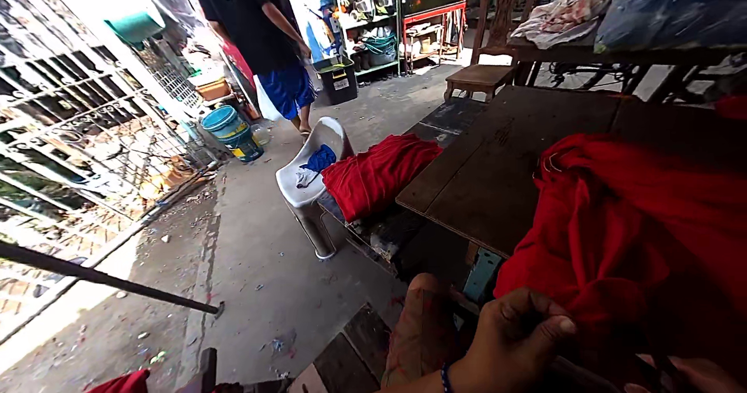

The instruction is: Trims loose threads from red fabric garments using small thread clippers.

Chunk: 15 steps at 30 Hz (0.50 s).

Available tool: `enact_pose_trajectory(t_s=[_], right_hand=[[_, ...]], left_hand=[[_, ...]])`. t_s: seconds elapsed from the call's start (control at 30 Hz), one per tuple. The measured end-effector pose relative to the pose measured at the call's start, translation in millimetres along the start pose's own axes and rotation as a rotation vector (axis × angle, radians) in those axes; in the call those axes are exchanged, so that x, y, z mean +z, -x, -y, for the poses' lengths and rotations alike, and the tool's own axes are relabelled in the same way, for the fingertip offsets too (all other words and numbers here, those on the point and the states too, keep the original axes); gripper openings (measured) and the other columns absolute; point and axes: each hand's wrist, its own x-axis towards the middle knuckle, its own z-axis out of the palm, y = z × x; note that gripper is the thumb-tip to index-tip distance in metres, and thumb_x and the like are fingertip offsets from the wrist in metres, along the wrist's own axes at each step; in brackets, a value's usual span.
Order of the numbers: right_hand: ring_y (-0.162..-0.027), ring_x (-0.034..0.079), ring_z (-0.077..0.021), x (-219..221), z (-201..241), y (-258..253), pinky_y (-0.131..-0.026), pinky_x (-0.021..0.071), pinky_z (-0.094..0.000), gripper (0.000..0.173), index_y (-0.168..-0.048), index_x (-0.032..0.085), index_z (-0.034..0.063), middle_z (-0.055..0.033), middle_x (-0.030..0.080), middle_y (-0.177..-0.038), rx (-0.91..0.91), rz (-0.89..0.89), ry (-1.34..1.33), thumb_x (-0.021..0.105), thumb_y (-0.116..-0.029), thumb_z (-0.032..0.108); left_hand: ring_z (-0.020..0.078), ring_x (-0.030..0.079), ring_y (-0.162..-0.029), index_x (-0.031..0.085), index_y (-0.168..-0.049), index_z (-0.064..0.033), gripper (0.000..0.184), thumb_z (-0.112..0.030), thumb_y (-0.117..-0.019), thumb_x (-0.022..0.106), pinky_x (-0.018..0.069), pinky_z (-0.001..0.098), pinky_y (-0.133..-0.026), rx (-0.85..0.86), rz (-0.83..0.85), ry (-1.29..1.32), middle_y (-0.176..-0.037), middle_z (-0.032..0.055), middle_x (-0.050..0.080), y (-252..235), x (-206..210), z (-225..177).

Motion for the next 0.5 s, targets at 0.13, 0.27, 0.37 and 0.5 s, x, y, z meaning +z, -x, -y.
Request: enact_pose_trajectory(t_s=[0.13,0.27,0.37,0.5], right_hand=[[-0.082,0.053,0.0108,-0.8,5.7,8.9,-0.073,0.0442,-0.0056,0.024,-0.109,0.062,0.0022,0.0026,0.062,-0.091,0.079,-0.021,0.099,0.065,-0.1019,0.025],[-0.082,0.061,0.0082,3.5,6.5,19.3,-0.075,0.0511,-0.008,0.024,-0.103,0.068,0.0012,0.0027,0.069,-0.089,0.047,-0.117,0.175,0.068,-0.1005,0.025],[-0.081,0.064,0.0036,2.6,12.5,26.2,-0.073,0.0541,-0.013,0.024,-0.101,0.068,0.0028,0.0012,0.069,-0.088,0.074,-0.109,0.244,0.07,-0.0994,0.026],[-0.077,0.063,-0.0012,6.3,16.1,28.4,-0.07,0.0529,-0.0173,0.025,-0.099,0.069,0.0023,-0.0023,0.068,-0.083,0.058,-0.101,0.37,0.069,-0.1002,0.027]], left_hand=[[0.008,0.072,-0.084,0.062,-0.103,-0.0049,0.007,-0.006,-0.1047,0.055,0.0627,0.0298,-0.077,-0.001,-0.044,-0.046,-0.092,-0.0017,0.071,4.0,1.5,-6.3],[0.0105,0.072,-0.082,0.067,-0.106,-0.0122,0.013,-0.018,-0.1062,0.056,0.0627,0.0308,-0.077,-0.095,-0.082,-0.066,-0.092,0.0007,0.072,13.2,2.3,-9.0],[0.0062,0.069,-0.079,0.064,-0.106,-0.016,0.014,-0.022,-0.1083,0.051,0.061,0.0255,-0.072,-0.092,-0.082,-0.069,-0.089,-0.0036,0.069,15.1,7.0,-10.8],[0.0061,0.069,-0.083,0.063,-0.106,-0.0177,0.012,-0.023,-0.108,0.052,0.0614,0.0269,-0.076,-0.046,-0.08,-0.047,-0.09,-0.0054,0.069,17.1,9.1,-10.5]])
